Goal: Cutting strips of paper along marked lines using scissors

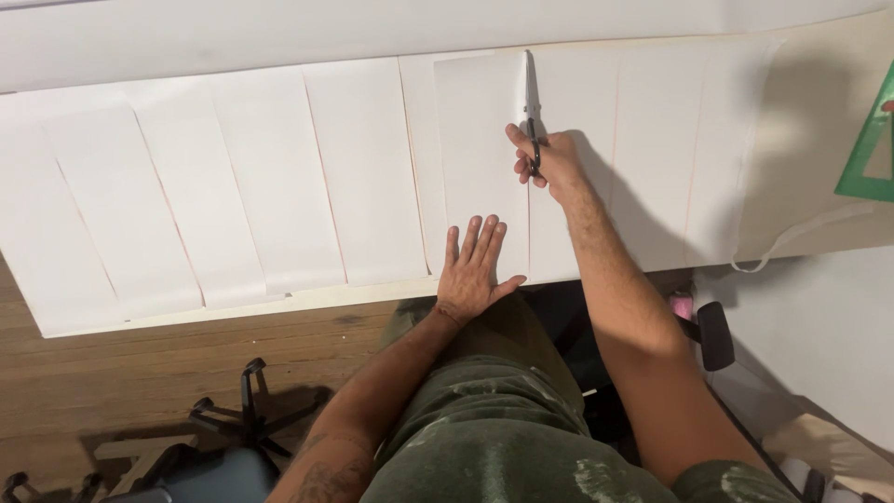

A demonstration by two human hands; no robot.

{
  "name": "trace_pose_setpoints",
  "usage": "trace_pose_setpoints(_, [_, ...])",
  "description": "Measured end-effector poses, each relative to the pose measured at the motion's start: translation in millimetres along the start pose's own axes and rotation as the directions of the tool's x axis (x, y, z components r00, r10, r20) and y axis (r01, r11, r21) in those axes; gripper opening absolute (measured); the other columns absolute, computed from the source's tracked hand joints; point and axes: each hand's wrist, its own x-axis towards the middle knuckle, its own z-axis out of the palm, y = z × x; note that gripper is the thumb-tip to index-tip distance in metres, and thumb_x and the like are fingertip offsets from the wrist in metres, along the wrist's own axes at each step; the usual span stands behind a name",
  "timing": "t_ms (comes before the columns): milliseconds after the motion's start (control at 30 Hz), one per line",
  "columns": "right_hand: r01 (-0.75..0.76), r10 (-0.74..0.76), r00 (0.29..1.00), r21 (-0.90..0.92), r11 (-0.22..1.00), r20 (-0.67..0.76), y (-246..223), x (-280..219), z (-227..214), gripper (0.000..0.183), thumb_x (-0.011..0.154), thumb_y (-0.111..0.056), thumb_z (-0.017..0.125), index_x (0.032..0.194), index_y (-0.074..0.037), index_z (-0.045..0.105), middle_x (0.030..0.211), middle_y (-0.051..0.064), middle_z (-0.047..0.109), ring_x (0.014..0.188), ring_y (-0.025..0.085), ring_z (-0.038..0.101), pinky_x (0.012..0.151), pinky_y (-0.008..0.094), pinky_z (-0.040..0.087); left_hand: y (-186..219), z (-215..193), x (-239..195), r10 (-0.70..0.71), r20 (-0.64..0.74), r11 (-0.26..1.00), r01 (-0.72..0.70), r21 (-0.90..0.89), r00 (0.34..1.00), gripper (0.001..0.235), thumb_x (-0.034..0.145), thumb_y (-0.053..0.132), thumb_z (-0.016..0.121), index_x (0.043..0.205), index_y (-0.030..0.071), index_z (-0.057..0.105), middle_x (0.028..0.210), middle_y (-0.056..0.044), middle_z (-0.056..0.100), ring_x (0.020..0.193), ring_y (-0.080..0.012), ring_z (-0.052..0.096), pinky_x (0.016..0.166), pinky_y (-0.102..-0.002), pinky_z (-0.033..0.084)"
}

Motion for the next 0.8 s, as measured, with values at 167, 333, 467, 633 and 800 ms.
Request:
trace_pose_setpoints(167, [0.016, -0.016, 1.000, -0.016, 1.000, 0.014, -7.1, 21.7, -2.5, 0.059, 0.086, -0.054, 0.089, 0.079, -0.001, 0.064, 0.061, 0.017, 0.066, 0.043, 0.020, 0.066, 0.027, 0.020, 0.035, 1.6, -3.3, 1.0, -0.008, 0.041, 1.000, 0.008, 0.005, 0.999, 0.099, 0.091, 0.084, 0.029, 0.165, 0.018, 0.018, 0.173, -0.003, 0.014, 0.159, -0.0244, 0.008, 0.130, -0.054, -0.001])
trace_pose_setpoints(333, [0.025, -0.024, 0.999, -0.049, 0.998, 0.029, -19.6, 7.1, -6.3, 0.059, 0.087, -0.056, 0.086, 0.075, -0.002, 0.065, 0.060, 0.017, 0.067, 0.043, 0.020, 0.066, 0.027, 0.021, 0.037, 4.7, -7.6, -0.3, -0.016, 0.052, 1.000, 0.017, -0.004, 0.999, 0.100, 0.091, 0.085, 0.028, 0.165, 0.018, 0.018, 0.172, -0.003, 0.015, 0.159, -0.0245, 0.010, 0.130, -0.053, -0.001])
trace_pose_setpoints(467, [-0.021, 0.054, 0.984, -0.189, 0.982, 0.171, -46.6, -82.2, -18.7, 0.062, 0.087, -0.060, 0.078, 0.070, -0.001, 0.066, 0.058, 0.015, 0.065, 0.044, 0.019, 0.064, 0.028, 0.023, 0.038, 3.8, -11.4, -3.6, -0.018, 0.010, 1.000, 0.018, 0.003, 1.000, 0.100, 0.090, 0.085, 0.035, 0.164, 0.019, 0.022, 0.172, -0.002, 0.018, 0.158, -0.0242, 0.012, 0.131, -0.051, 0.000])
trace_pose_setpoints(633, [0.080, -0.037, 0.994, -0.446, 0.891, 0.104, 30.9, -146.2, -103.6, 0.051, 0.081, -0.044, 0.086, 0.087, 0.004, 0.071, 0.077, 0.022, 0.074, 0.069, 0.030, 0.074, 0.050, 0.029, 0.049, -10.8, -27.5, -9.9, -0.006, -0.168, 1.000, 0.008, 0.013, 0.986, 0.095, 0.089, 0.076, 0.053, 0.161, 0.016, 0.034, 0.167, -0.007, 0.032, 0.154, -0.0303, 0.027, 0.128, -0.056, 0.013])
trace_pose_setpoints(800, [0.112, -0.226, 0.945, -0.411, 0.905, -0.239, 118.9, -192.2, -175.0, 0.039, 0.083, -0.033, 0.093, 0.098, -0.003, 0.074, 0.083, 0.012, 0.075, 0.077, 0.016, 0.069, 0.067, 0.029, 0.053, -18.7, -41.3, -30.9, -0.026, -0.195, 0.996, 0.042, 0.076, 0.980, 0.094, 0.090, 0.076, 0.053, 0.160, 0.015, 0.038, 0.164, -0.011, 0.038, 0.151, -0.0348, 0.034, 0.124, -0.061, 0.018])
